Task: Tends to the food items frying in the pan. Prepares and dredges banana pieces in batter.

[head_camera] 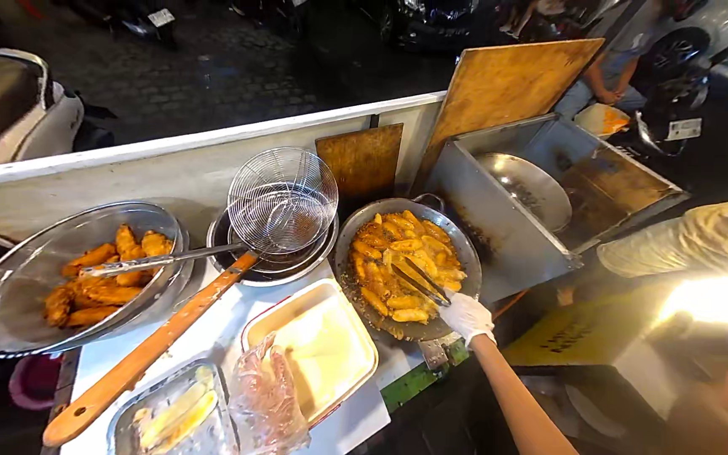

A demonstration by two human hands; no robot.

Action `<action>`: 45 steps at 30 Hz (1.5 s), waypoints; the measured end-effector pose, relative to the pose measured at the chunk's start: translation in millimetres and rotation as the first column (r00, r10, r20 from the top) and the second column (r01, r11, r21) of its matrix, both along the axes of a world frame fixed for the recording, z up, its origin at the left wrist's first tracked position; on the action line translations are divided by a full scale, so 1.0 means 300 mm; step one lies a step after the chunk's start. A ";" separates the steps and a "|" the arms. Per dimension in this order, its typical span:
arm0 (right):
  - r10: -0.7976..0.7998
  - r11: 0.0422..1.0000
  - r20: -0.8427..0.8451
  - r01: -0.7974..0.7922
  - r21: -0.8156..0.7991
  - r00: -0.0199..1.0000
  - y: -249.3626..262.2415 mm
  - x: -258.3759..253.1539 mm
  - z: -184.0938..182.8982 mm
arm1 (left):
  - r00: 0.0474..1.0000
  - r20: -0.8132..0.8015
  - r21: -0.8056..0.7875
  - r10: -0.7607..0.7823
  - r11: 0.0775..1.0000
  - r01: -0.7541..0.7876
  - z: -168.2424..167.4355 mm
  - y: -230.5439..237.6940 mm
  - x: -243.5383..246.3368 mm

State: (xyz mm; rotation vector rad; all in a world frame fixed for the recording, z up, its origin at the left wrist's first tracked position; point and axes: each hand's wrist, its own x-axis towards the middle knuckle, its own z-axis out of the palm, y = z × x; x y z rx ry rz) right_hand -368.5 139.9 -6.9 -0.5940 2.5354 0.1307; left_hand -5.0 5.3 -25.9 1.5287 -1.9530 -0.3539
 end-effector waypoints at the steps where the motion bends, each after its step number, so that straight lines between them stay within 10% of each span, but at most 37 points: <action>1: 0.028 1.000 0.006 -0.028 -0.005 1.000 -0.029 -0.014 -0.026 | 1.000 0.008 -0.006 0.003 1.000 -0.003 -0.006 0.000 -0.001; 5: 0.110 0.993 0.014 -0.111 0.042 0.994 -0.152 -0.044 -0.120 | 0.998 -0.049 0.042 -0.035 0.998 0.037 0.046 0.021 -0.007; 11: 0.094 0.993 -0.056 -0.089 0.081 0.994 -0.117 -0.046 -0.114 | 1.000 0.007 -0.080 0.003 0.997 -0.002 -0.160 -0.036 0.059; 19: 0.095 0.995 0.102 -0.098 0.029 0.990 -0.049 0.063 -0.075 | 0.999 -0.041 0.125 -0.016 0.992 0.021 0.024 0.008 0.011; 21: 0.084 0.996 0.153 -0.089 0.025 0.985 -0.057 0.048 -0.157 | 1.000 0.005 0.044 0.001 0.999 -0.002 -0.176 -0.038 0.076; 23: 0.025 0.999 0.275 -0.016 -0.034 0.961 -0.050 0.008 -0.227 | 1.000 0.026 -0.039 -0.003 0.999 0.004 -0.315 -0.068 0.122; 32: -0.170 0.823 0.765 0.517 -0.238 0.622 0.099 -0.080 -0.387 | 1.000 -0.017 0.029 0.001 1.000 -0.001 -0.139 -0.032 0.052; 39: -0.131 0.966 0.261 0.182 -0.181 0.957 0.096 0.076 -0.314 | 1.000 -0.002 -0.067 0.017 0.998 -0.017 -0.176 -0.030 0.057; 45: -0.023 0.996 0.153 0.036 -0.086 0.988 0.022 0.186 -0.241 | 0.997 -0.050 0.040 -0.055 0.998 0.057 0.057 0.015 0.000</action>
